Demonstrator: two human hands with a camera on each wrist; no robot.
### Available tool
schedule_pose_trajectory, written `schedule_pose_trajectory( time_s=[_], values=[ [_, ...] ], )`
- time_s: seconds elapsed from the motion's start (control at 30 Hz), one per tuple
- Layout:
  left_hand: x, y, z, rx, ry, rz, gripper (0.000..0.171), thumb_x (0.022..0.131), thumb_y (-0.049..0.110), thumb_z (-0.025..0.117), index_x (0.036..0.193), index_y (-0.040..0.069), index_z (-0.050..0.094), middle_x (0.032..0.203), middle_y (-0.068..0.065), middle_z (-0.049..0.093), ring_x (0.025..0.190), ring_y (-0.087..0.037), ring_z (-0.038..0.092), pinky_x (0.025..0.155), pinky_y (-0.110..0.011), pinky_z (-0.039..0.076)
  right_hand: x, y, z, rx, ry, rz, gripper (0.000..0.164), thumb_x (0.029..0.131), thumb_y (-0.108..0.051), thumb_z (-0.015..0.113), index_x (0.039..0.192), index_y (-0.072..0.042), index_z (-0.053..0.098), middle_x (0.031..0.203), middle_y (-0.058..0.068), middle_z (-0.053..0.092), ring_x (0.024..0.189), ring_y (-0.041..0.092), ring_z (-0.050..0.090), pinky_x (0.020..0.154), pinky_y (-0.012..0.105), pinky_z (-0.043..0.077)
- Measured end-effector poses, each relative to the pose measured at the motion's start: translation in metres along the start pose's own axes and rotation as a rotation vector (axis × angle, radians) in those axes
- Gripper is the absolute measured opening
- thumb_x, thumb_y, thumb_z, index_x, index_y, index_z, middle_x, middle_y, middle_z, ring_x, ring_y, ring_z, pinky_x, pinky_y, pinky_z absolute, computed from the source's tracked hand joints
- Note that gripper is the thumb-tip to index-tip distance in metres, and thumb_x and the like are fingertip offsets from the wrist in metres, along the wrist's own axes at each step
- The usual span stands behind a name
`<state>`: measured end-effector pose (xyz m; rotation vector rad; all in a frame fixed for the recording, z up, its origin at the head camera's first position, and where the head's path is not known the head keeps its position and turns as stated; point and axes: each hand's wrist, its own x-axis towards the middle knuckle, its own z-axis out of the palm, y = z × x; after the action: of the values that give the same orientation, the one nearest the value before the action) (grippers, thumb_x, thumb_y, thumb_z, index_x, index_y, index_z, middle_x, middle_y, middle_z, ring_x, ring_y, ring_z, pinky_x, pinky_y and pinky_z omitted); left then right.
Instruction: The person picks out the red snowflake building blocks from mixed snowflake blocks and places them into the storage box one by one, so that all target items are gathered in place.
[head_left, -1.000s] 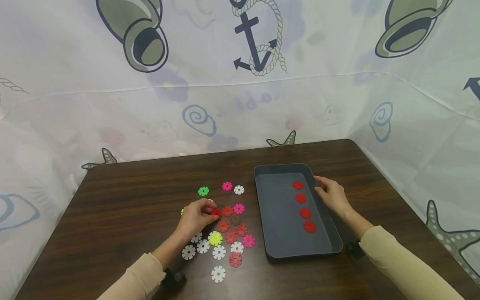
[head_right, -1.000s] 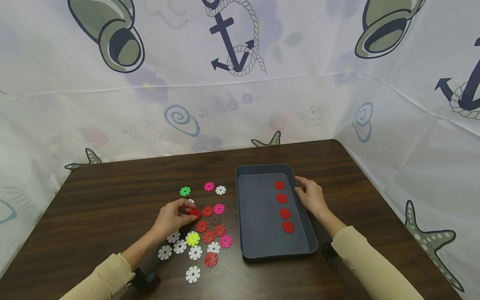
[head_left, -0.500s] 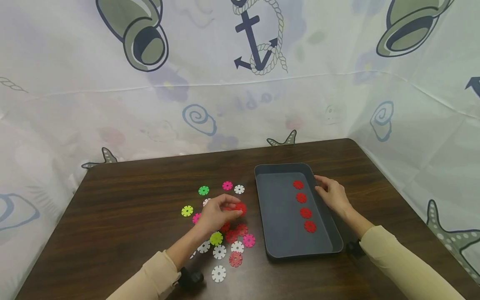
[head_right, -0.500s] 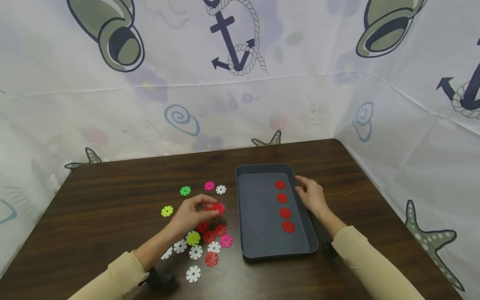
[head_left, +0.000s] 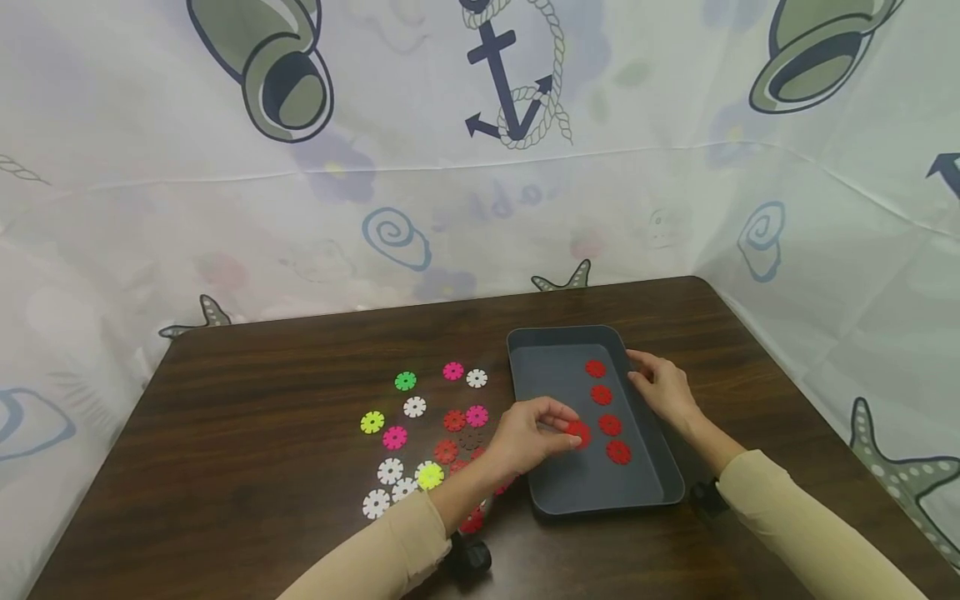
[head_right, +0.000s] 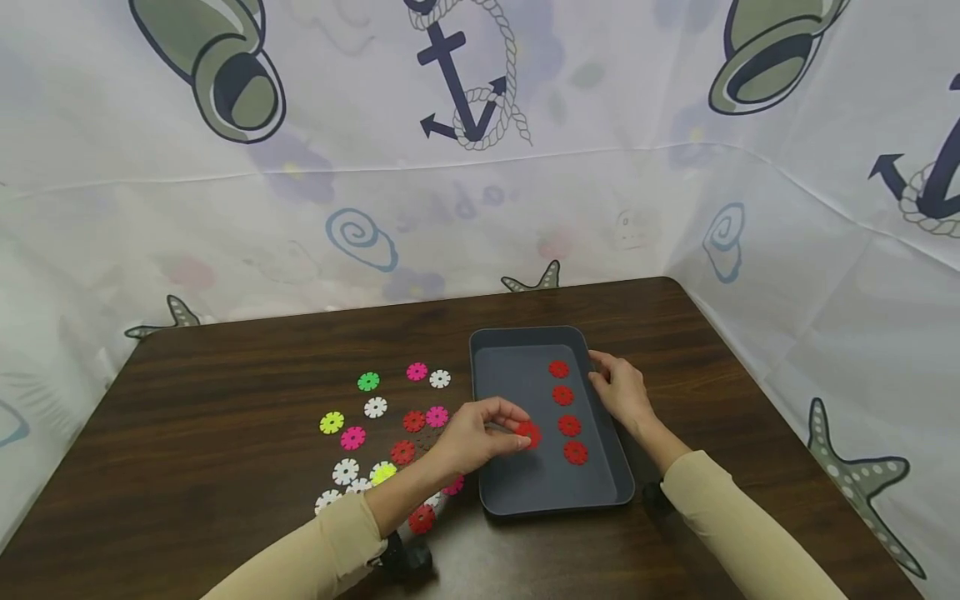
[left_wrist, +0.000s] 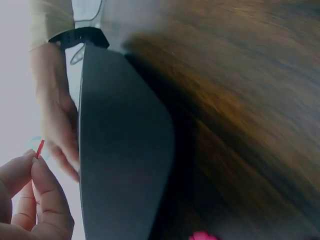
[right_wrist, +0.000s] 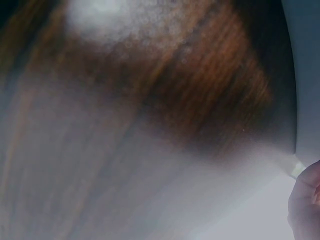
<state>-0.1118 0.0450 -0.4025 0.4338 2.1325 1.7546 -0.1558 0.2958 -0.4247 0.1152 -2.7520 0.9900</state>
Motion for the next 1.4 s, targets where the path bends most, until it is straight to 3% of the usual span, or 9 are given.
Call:
schedule_pose_trajectory(
  time_s=[0.4,0.6,0.83,1.13,1.4],
  values=[
    [0.015,-0.01,0.04,0.204,-0.028,0.093,0.018,0.074,0.009,0.079,0.09,0.009,0.071,0.08,0.0,0.07,0.07,0.002,0.055,0.058,-0.016,0.045,0.0,0.0,0.001,0.004,0.0,0.006,0.035,0.087,0.001,0.059,0.122,0.008,0.056,0.072,0.012,0.06,0.059,0.014,0.045,0.053,0.026,0.037],
    [0.018,-0.018,0.054,0.304,-0.069,0.095,0.018,0.073,0.01,0.08,0.088,0.011,0.072,0.076,0.002,0.07,0.065,0.004,0.055,0.059,-0.015,0.043,0.001,0.002,0.002,0.0,0.009,0.0,0.035,0.087,0.002,0.06,0.121,0.007,0.056,0.072,0.012,0.06,0.06,0.015,0.046,0.053,0.026,0.037],
    [0.019,-0.025,0.063,0.429,-0.084,0.137,0.017,0.072,0.007,0.08,0.086,0.012,0.072,0.072,0.005,0.068,0.063,0.005,0.054,0.058,-0.012,0.042,0.001,0.002,0.002,-0.002,0.011,0.0,0.035,0.087,0.001,0.059,0.121,0.007,0.056,0.072,0.012,0.06,0.06,0.015,0.046,0.054,0.027,0.037],
    [0.02,-0.031,0.072,0.57,-0.111,0.269,0.016,0.075,0.007,0.078,0.087,0.011,0.07,0.077,0.004,0.068,0.065,0.006,0.054,0.058,-0.008,0.041,0.0,0.002,0.002,0.011,0.002,-0.001,0.035,0.088,0.001,0.059,0.123,0.007,0.055,0.072,0.012,0.059,0.059,0.014,0.044,0.052,0.026,0.036],
    [0.018,-0.03,0.074,0.625,-0.11,0.286,0.015,0.075,0.01,0.079,0.088,0.011,0.071,0.079,0.005,0.067,0.066,0.005,0.055,0.06,-0.008,0.041,-0.001,0.002,0.001,0.007,-0.002,0.005,0.036,0.089,0.0,0.058,0.124,0.006,0.055,0.072,0.011,0.059,0.057,0.013,0.042,0.052,0.025,0.035]
  ],
)
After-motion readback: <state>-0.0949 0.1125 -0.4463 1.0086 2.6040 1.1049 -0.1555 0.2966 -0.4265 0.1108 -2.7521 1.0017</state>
